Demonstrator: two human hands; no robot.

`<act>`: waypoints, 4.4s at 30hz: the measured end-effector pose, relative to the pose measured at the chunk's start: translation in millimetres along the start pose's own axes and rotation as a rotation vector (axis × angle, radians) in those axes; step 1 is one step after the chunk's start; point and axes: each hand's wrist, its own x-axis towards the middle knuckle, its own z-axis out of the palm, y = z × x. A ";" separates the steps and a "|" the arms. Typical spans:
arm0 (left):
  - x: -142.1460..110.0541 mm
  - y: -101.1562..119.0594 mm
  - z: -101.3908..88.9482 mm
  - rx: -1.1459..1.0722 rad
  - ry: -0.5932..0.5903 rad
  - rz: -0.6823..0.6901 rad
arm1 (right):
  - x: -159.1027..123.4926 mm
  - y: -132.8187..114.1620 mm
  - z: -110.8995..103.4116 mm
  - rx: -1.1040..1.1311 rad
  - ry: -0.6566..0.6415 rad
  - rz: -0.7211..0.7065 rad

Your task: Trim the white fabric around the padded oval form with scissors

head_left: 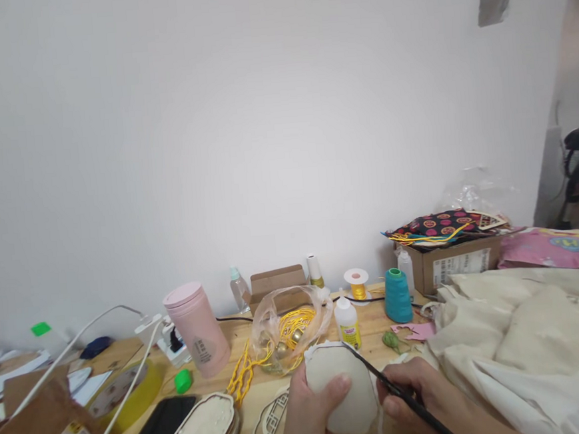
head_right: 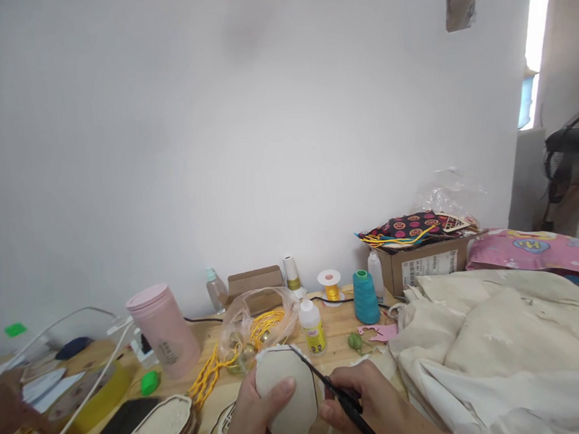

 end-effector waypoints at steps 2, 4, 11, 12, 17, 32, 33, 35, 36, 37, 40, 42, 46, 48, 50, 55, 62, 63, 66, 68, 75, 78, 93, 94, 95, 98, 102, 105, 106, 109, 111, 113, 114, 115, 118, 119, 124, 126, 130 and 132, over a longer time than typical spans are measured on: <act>-0.6 1.3 0.5 0.003 -0.003 0.004 | -0.2 0.4 1.3 0.000 0.008 0.002; -1.3 2.5 0.8 0.006 0.001 0.005 | -0.4 -0.7 2.5 -0.010 0.012 0.009; -2.5 5.6 2.4 -0.005 0.018 0.006 | -1.7 0.7 1.5 -0.047 0.019 0.001; -2.4 6.2 2.5 0.003 0.013 0.009 | -1.9 1.3 1.1 -0.046 0.013 0.001; -1.1 9.2 -0.1 0.064 0.058 0.029 | -2.0 1.0 0.2 0.099 -0.041 0.010; 4.7 13.4 -6.3 0.157 0.062 -0.013 | -6.9 3.7 -5.1 0.096 -0.074 -0.020; 4.7 13.2 -6.1 0.158 0.056 -0.018 | -7.4 1.8 -4.6 0.080 -0.061 -0.010; 4.4 13.2 -5.7 0.155 0.050 -0.019 | -8.3 0.2 -3.9 0.049 -0.045 0.001; 4.1 13.4 -5.5 0.155 0.050 -0.020 | -8.7 0.2 -3.8 0.040 -0.053 0.005; 3.8 13.9 -5.3 0.158 0.053 -0.020 | -9.1 0.3 -3.9 0.036 -0.057 0.007; 2.3 16.1 -4.7 0.163 0.055 -0.028 | -9.1 -0.1 -5.5 0.052 -0.085 0.007; 1.3 17.6 -4.4 0.158 0.035 -0.039 | -8.5 -1.9 -7.2 0.071 -0.107 0.004; 0.8 18.7 -5.6 0.169 0.011 -0.063 | -7.9 -5.2 -9.6 0.075 -0.131 0.010; 1.4 17.9 -7.4 0.182 0.010 -0.068 | -8.1 -4.7 -9.3 0.083 -0.138 0.031; 2.3 16.7 -9.6 0.199 0.009 -0.071 | -8.1 -2.4 -8.2 0.079 -0.134 0.048; 4.2 13.9 -13.3 0.224 0.000 -0.071 | -4.5 7.0 -5.2 0.023 -0.090 0.055; 3.8 15.0 -13.9 0.238 -0.008 -0.083 | -2.1 5.3 -12.0 -0.079 -0.080 0.082; 3.7 15.6 -13.7 0.239 -0.019 -0.083 | -2.2 3.7 -13.2 -0.101 -0.074 0.094; 3.2 17.9 -12.9 0.234 -0.032 -0.081 | -2.4 1.3 -14.3 -0.112 -0.067 0.092; 3.2 19.0 -12.9 0.230 -0.022 -0.080 | -2.6 2.0 -13.3 -0.065 -0.083 0.075; 5.3 14.8 -17.6 0.271 -0.038 -0.099 | -5.4 7.0 -10.5 0.052 -0.163 -0.011; 5.0 12.6 -17.6 0.285 -0.065 -0.116 | -7.5 8.2 -10.3 0.004 -0.159 -0.008; 4.9 11.2 -16.2 0.279 -0.066 -0.117 | -6.9 8.5 -11.1 -0.093 -0.107 0.054; 4.6 11.7 -15.9 0.272 -0.056 -0.115 | -6.6 6.7 -11.4 -0.037 -0.120 0.044; 4.3 12.3 -15.5 0.262 -0.047 -0.115 | -6.2 4.7 -11.7 0.011 -0.132 0.031; 3.7 14.0 -14.8 0.253 -0.042 -0.119 | -5.0 0.1 -13.3 0.061 -0.167 0.010; 4.5 13.6 -15.6 0.266 -0.051 -0.125 | -6.5 2.4 -15.4 -0.060 -0.145 0.021; 4.4 13.0 -15.3 0.276 -0.062 -0.123 | -9.3 6.6 -15.8 -0.148 -0.099 0.024; 4.0 13.3 -14.7 0.278 -0.068 -0.122 | -9.9 7.5 -15.6 -0.165 -0.086 0.027; 2.2 15.2 -12.0 0.296 -0.086 -0.124 | -9.5 8.5 -14.1 -0.192 -0.066 0.037; 1.1 16.5 -10.3 0.307 -0.103 -0.134 | -7.6 8.4 -12.6 -0.188 -0.070 0.045; 0.4 17.1 -8.9 0.308 -0.099 -0.144 | -5.6 8.2 -11.1 -0.150 -0.087 0.056; 0.0 17.1 -8.3 0.302 -0.092 -0.145 | -4.9 8.2 -10.3 -0.125 -0.095 0.060; -0.4 17.1 -7.8 0.296 -0.081 -0.144 | -4.4 8.1 -9.7 -0.104 -0.097 0.060; -2.0 17.1 -5.8 0.278 -0.061 -0.142 | -4.4 7.8 -8.7 -0.115 -0.079 0.060; -2.5 17.3 -5.2 0.273 -0.063 -0.140 | -4.6 7.4 -8.8 -0.135 -0.073 0.068; -1.6 16.2 -6.1 0.281 -0.063 -0.123 | -4.1 4.9 -10.7 -0.247 -0.031 0.094; 1.1 14.0 -9.0 0.302 -0.032 -0.112 | -3.8 6.3 -9.9 -0.210 -0.029 0.096; 7.5 9.9 -14.0 0.282 0.033 -0.063 | -3.8 12.4 -4.1 -0.014 -0.058 0.042; 8.7 9.8 -13.9 0.224 0.022 -0.059 | -3.3 11.8 -1.4 0.102 -0.081 -0.005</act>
